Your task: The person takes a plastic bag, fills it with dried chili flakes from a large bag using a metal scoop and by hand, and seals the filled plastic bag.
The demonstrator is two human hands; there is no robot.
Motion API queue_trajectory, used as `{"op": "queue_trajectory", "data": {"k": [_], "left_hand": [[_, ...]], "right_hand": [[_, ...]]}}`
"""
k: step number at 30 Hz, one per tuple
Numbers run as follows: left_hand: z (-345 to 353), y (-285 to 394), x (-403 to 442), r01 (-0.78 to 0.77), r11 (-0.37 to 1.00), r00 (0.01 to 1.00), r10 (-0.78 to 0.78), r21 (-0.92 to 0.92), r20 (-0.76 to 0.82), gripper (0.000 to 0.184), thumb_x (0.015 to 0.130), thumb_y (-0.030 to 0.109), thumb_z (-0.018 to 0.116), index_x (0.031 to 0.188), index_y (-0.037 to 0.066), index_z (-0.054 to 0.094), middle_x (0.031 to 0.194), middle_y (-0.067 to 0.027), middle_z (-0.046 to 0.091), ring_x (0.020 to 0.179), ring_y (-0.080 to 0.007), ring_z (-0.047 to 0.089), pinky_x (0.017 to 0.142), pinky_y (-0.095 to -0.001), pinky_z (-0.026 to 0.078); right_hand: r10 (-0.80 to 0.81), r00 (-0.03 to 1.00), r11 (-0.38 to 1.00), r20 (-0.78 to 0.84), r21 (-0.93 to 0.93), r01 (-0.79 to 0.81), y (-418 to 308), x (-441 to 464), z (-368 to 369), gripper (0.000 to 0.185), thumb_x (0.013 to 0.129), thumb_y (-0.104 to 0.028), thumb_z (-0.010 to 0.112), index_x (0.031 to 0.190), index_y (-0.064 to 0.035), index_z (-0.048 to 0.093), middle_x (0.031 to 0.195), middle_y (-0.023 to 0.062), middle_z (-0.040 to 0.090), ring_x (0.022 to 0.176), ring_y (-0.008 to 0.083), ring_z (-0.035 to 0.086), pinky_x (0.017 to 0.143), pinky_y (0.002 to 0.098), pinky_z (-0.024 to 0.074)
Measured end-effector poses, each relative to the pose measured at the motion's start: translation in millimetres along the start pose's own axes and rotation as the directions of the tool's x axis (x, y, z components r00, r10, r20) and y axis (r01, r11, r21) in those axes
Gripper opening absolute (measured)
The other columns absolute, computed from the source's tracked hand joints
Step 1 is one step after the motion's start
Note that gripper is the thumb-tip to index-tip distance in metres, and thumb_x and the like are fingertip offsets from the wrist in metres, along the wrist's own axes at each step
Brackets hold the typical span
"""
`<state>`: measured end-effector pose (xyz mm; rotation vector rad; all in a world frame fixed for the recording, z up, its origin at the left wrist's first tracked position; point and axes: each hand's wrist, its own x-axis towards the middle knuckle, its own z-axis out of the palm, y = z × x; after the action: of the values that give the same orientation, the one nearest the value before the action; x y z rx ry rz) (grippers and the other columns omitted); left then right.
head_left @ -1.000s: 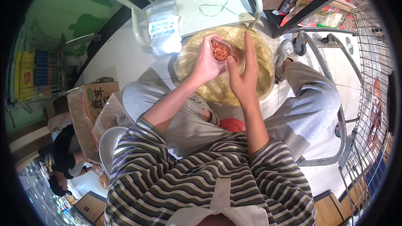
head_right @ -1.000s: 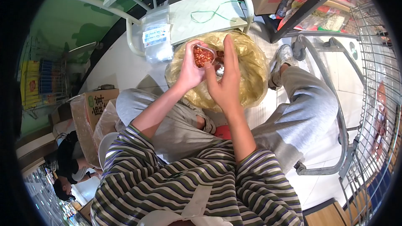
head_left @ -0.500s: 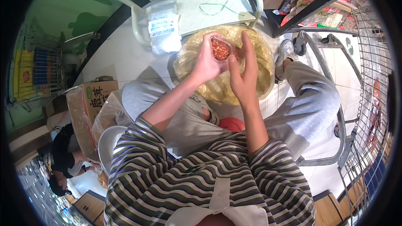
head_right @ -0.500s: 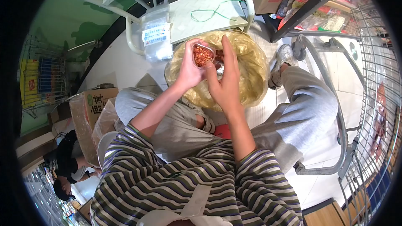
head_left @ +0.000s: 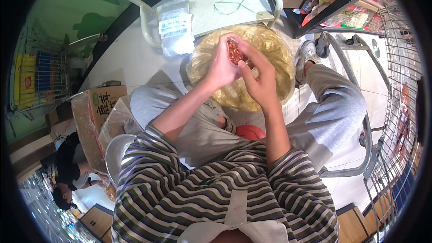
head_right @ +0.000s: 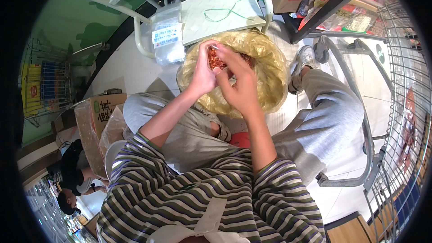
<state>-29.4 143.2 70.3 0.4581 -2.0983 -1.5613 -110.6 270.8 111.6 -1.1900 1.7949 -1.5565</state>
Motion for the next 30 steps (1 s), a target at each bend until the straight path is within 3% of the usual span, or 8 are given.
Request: {"op": "queue_trajectory", "data": {"k": [6,8,10,13,20,24,26,30], "left_hand": [[0.0,-6.7,1.1,-0.011,1.000,1.000,0.011,0.021,-0.013,0.084,0.069,-0.003,0.084,0.134,0.008,0.032,0.121,-0.0099,0.051,0.109,-0.0190,0.056,0.095,-0.0335,0.049],[1.3,-6.4,1.2,0.043,0.996,0.999,-0.045,-0.079,-0.015,0.083,0.071,-0.001,0.083,0.135,0.007,0.031,0.122,-0.0094,0.049,0.112,-0.0187,0.054,0.095,-0.0335,0.049],[0.7,-8.8,1.3,0.027,0.994,0.999,-0.029,-0.104,-0.019,0.082,0.071,-0.001,0.083,0.134,0.008,0.031,0.122,-0.0095,0.049,0.114,-0.0189,0.053,0.096,-0.0338,0.049],[-0.7,-0.1,2.0,0.010,0.982,1.000,-0.015,-0.188,-0.027,0.083,0.069,-0.001,0.083,0.134,0.007,0.031,0.122,-0.0100,0.048,0.116,-0.0190,0.051,0.097,-0.0342,0.047],[-9.4,11.4,5.5,-0.106,0.993,0.992,0.102,-0.049,-0.075,0.089,0.066,0.013,0.091,0.132,0.005,0.031,0.119,-0.0110,0.050,0.108,-0.0188,0.056,0.094,-0.0334,0.048],[-8.6,8.0,0.4,-0.101,0.988,0.994,0.095,-0.117,-0.054,0.091,0.065,0.018,0.092,0.132,0.005,0.031,0.119,-0.0119,0.051,0.108,-0.0208,0.057,0.094,-0.0352,0.048],[-9.0,-1.1,1.6,-0.121,0.988,0.992,0.118,-0.092,-0.039,0.093,0.063,0.021,0.093,0.131,0.004,0.032,0.118,-0.0127,0.052,0.108,-0.0227,0.057,0.094,-0.0372,0.048],[-7.1,6.8,0.7,-0.087,0.993,0.996,0.085,-0.081,-0.035,0.091,0.064,0.020,0.092,0.130,0.005,0.031,0.118,-0.0133,0.051,0.110,-0.0242,0.056,0.095,-0.0381,0.047]], "right_hand": [[-0.094,0.862,0.990,-0.498,0.044,0.134,-0.7,2.2,21.9,0.064,0.088,-0.007,0.059,0.146,0.0039,0.036,0.145,0.0260,0.044,0.132,0.0352,0.048,0.100,0.0368,0.0453],[-0.104,0.866,0.992,-0.489,0.012,0.126,1.1,-0.4,12.9,0.064,0.089,-0.008,0.058,0.147,0.0040,0.033,0.147,0.0254,0.041,0.134,0.0353,0.046,0.100,0.0373,0.0459],[0.002,0.995,0.998,-0.100,-0.055,-0.008,2.1,-2.3,1.3,0.064,0.090,-0.010,0.058,0.147,0.0048,0.034,0.148,0.0252,0.040,0.136,0.0364,0.042,0.105,0.0403,0.0414],[-0.131,0.914,0.987,-0.383,-0.136,0.084,2.8,-1.4,14.9,0.056,0.092,-0.012,0.056,0.143,0.0057,0.039,0.145,0.0253,0.044,0.135,0.0358,0.043,0.109,0.0412,0.0360],[0.063,0.918,0.986,-0.391,0.169,0.004,24.2,-3.5,18.4,0.049,0.101,-0.022,0.041,0.141,0.0055,0.043,0.143,0.0243,0.047,0.135,0.0356,0.043,0.113,0.0402,0.0304],[-0.127,0.920,0.990,-0.370,0.018,0.143,1.4,-2.0,12.7,0.052,0.101,-0.026,0.041,0.141,0.0062,0.042,0.144,0.0241,0.046,0.136,0.0360,0.043,0.113,0.0403,0.0302],[-0.236,0.958,0.971,-0.164,-0.078,0.226,6.4,-0.5,10.0,0.052,0.100,-0.030,0.041,0.140,0.0032,0.046,0.145,0.0240,0.045,0.136,0.0363,0.043,0.113,0.0416,0.0309],[-0.108,0.937,0.978,-0.332,0.133,0.160,4.2,-0.1,17.9,0.046,0.100,-0.032,0.043,0.132,-0.0022,0.056,0.143,0.0239,0.047,0.133,0.0380,0.045,0.111,0.0436,0.0337]]}}
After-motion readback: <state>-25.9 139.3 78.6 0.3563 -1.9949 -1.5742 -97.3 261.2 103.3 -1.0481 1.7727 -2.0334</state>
